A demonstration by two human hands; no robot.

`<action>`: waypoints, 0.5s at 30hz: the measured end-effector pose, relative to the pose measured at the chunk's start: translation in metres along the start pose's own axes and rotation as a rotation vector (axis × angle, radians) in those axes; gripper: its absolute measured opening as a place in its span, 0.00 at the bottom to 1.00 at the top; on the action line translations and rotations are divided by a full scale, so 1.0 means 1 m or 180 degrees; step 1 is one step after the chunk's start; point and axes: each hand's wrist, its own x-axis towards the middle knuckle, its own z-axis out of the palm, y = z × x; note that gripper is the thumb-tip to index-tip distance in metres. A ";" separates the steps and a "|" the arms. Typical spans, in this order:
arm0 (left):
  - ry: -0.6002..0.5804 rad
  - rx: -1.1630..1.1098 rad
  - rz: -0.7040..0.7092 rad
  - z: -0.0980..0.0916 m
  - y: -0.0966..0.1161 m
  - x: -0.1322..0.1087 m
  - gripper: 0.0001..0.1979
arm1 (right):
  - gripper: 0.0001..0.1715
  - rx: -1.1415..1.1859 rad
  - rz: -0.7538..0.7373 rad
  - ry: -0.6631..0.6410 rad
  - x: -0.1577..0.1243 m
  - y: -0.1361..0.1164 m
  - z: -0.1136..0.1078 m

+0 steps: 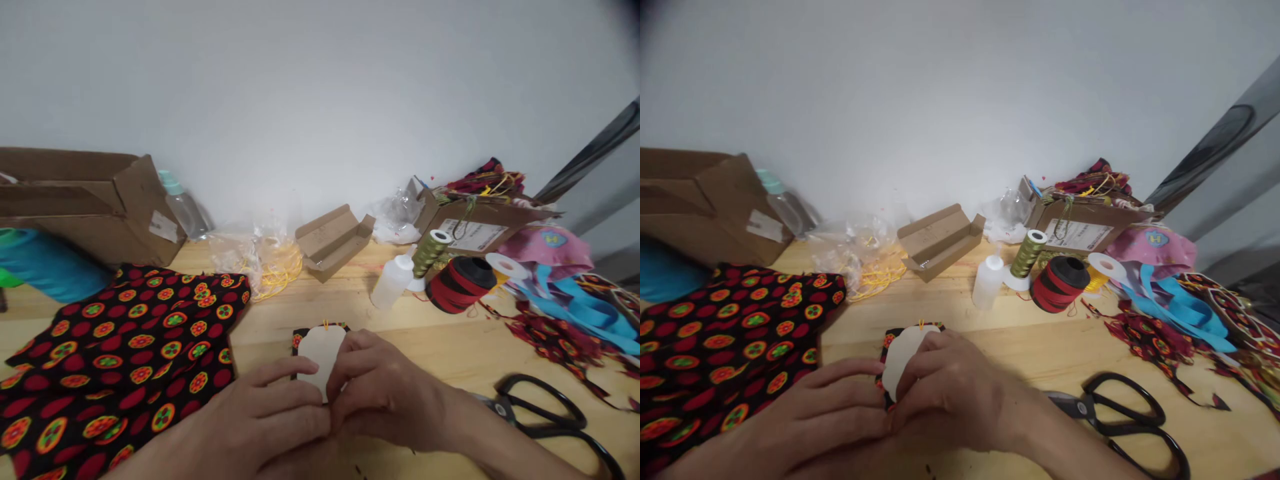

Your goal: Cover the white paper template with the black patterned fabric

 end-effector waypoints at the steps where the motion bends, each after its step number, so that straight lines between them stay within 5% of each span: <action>1: -0.0006 0.0074 0.0069 0.000 0.000 0.000 0.06 | 0.04 -0.0035 -0.0040 -0.0036 0.001 0.000 -0.001; 15: 0.0588 0.0215 0.0402 0.033 -0.012 -0.006 0.19 | 0.03 -0.0384 0.0049 -0.0081 -0.003 0.010 -0.001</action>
